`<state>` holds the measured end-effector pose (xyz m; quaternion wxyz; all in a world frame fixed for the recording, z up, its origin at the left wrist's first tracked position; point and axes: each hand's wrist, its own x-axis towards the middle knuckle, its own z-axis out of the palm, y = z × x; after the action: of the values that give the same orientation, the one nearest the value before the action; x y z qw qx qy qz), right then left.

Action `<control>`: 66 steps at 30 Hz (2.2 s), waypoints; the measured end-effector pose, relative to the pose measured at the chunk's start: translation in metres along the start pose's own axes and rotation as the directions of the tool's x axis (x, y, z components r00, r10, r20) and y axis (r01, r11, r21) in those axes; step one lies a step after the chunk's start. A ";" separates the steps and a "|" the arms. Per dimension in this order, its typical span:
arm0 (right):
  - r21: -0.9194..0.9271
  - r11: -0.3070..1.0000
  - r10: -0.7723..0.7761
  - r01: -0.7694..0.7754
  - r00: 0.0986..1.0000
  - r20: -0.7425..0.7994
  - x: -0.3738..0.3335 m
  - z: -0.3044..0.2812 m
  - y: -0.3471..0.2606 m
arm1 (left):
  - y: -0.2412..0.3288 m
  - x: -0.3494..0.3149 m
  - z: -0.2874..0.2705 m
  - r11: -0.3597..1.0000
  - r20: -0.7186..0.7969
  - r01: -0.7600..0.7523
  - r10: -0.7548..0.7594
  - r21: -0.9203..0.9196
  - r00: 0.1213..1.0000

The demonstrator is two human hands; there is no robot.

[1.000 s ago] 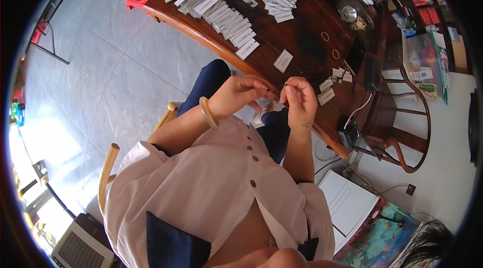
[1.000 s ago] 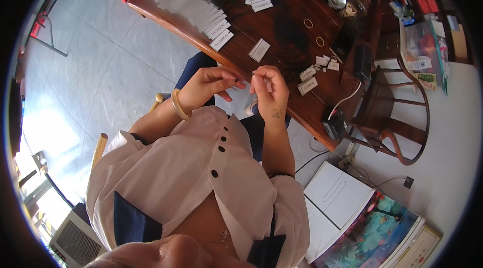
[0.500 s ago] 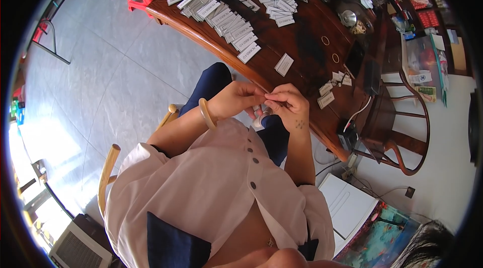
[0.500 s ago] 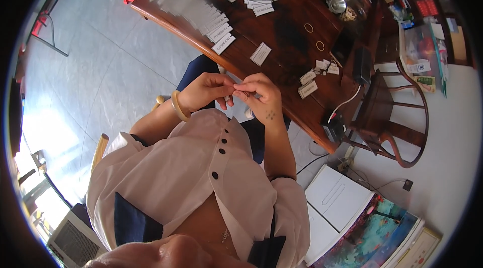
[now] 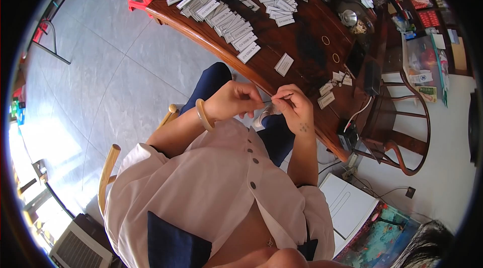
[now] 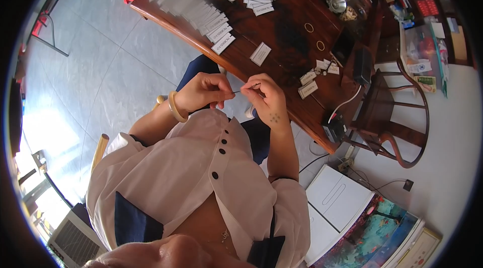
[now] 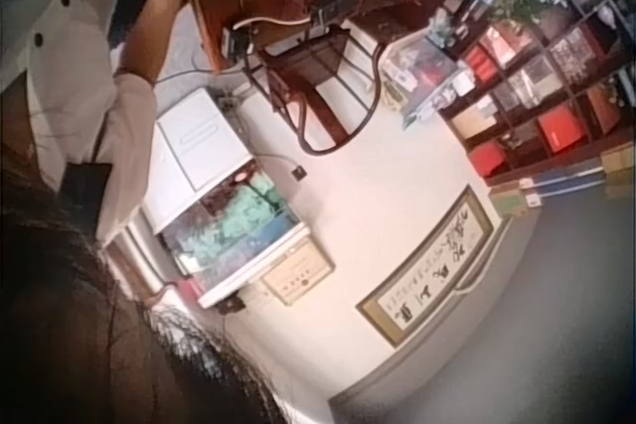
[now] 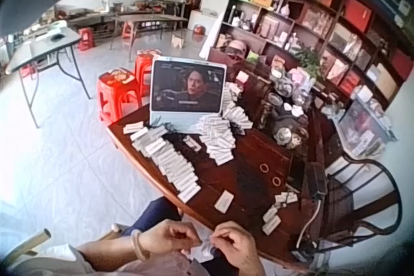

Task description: The person is sorting and bundling small printed inventory labels into stacks on a desk.

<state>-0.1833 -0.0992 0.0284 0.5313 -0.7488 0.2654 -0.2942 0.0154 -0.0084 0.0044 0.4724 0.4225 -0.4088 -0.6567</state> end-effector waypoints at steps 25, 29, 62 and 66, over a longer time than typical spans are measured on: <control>-0.784 0.616 -0.242 0.073 0.965 -0.100 0.039 -0.015 0.013 | 0.024 0.058 -0.018 0.327 -0.107 -0.217 0.742 0.920 0.662; -0.893 0.441 -0.235 0.094 0.972 -0.014 0.058 -0.023 0.021 | 0.034 0.083 -0.028 0.225 -0.116 -0.119 0.806 0.967 0.581; -0.687 0.619 -0.531 0.380 0.847 -0.009 0.003 0.021 0.014 | -0.004 0.027 0.014 0.965 -0.020 -0.015 0.010 -0.263 1.000; -0.701 0.611 -0.516 0.367 0.857 -0.002 -0.002 0.019 0.004 | -0.013 0.028 0.015 0.971 -0.090 -0.045 0.024 -0.235 0.996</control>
<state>-0.1715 -0.0869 0.0190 0.1007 -0.8971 0.2131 -0.3737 -0.0080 -0.0308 -0.0073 0.5483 0.3839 -0.3138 -0.6734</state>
